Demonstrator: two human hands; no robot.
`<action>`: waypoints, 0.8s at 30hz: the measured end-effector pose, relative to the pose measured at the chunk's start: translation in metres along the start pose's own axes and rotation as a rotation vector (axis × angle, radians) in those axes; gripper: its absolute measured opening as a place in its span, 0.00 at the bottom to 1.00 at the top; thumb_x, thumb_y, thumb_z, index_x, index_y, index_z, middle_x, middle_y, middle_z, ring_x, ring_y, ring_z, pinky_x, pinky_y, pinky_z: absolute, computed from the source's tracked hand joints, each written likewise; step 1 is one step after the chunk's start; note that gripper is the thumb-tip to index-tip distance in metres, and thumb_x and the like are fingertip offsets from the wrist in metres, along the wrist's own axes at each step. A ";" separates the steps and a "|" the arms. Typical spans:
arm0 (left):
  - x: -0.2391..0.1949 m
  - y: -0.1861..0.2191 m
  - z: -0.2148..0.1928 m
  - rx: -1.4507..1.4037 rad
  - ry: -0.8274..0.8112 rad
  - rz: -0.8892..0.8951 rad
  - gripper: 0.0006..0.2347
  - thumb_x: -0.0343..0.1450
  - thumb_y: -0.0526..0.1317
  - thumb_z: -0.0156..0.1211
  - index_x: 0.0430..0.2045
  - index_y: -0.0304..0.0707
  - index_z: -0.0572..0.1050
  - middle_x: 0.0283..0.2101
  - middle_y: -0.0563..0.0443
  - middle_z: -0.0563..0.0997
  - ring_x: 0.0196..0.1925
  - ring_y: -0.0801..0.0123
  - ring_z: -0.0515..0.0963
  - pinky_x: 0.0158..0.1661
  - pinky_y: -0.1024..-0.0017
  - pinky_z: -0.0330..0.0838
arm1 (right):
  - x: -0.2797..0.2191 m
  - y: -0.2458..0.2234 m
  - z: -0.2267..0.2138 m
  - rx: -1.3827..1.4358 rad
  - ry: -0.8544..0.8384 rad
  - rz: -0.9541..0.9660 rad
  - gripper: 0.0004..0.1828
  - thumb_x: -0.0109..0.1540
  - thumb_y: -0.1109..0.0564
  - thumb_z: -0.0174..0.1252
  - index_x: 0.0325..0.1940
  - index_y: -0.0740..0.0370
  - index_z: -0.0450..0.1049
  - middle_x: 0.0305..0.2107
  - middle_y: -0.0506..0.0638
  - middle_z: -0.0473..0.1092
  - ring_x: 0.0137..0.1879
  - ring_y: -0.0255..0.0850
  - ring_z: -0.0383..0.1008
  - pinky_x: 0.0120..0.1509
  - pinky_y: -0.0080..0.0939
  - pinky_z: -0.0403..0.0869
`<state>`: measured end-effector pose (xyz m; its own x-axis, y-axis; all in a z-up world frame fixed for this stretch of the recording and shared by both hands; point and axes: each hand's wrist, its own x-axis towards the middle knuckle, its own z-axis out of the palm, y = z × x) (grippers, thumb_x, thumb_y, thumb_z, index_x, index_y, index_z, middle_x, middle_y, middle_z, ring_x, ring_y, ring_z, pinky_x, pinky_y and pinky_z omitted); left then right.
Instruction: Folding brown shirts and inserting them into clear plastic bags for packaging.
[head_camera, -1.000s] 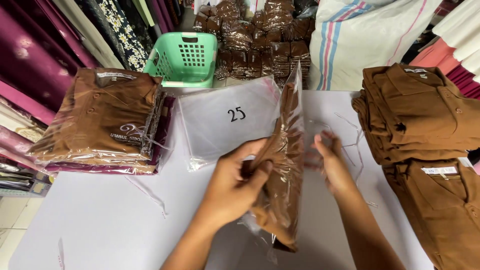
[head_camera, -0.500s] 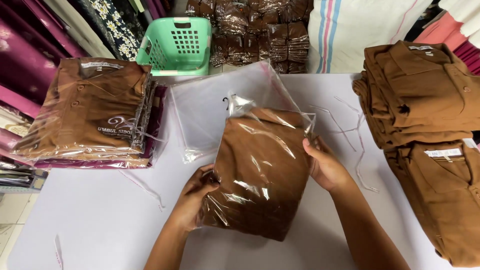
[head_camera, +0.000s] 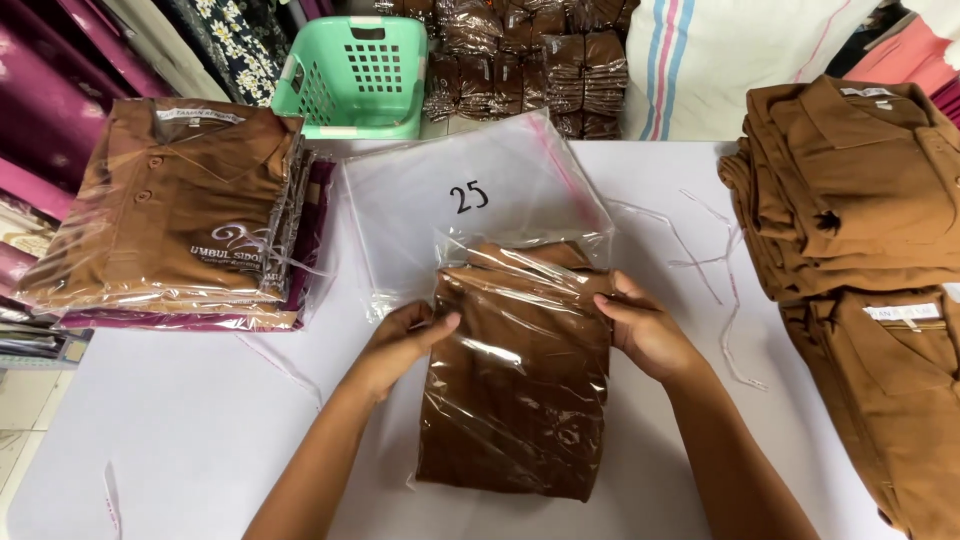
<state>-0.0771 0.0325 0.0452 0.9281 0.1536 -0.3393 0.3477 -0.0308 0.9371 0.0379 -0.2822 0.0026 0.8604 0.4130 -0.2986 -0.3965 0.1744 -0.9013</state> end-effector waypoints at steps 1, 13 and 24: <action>0.009 -0.009 0.000 -0.003 0.004 -0.003 0.21 0.68 0.55 0.74 0.32 0.34 0.76 0.33 0.44 0.75 0.36 0.60 0.74 0.38 0.69 0.67 | 0.001 -0.003 0.001 -0.002 -0.004 0.004 0.25 0.67 0.59 0.55 0.69 0.63 0.70 0.52 0.61 0.76 0.56 0.52 0.78 0.60 0.60 0.76; 0.076 -0.063 0.010 -0.339 -0.017 0.382 0.09 0.70 0.34 0.73 0.40 0.33 0.80 0.35 0.48 0.84 0.40 0.73 0.80 0.47 0.74 0.75 | 0.024 0.042 -0.027 0.043 0.010 -0.231 0.09 0.69 0.62 0.59 0.50 0.71 0.76 0.37 0.57 0.75 0.46 0.49 0.80 0.53 0.52 0.80; 0.043 -0.021 0.026 -0.368 0.000 0.452 0.17 0.75 0.40 0.67 0.57 0.36 0.78 0.43 0.45 0.84 0.44 0.72 0.77 0.51 0.70 0.75 | 0.015 0.041 -0.013 0.041 0.105 -0.290 0.13 0.71 0.56 0.58 0.56 0.65 0.77 0.42 0.59 0.76 0.52 0.49 0.79 0.61 0.53 0.78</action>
<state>-0.0414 0.0143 0.0089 0.9735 0.2048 0.1013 -0.1525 0.2521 0.9556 0.0381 -0.2802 -0.0431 0.9670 0.2465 -0.0637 -0.1405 0.3079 -0.9410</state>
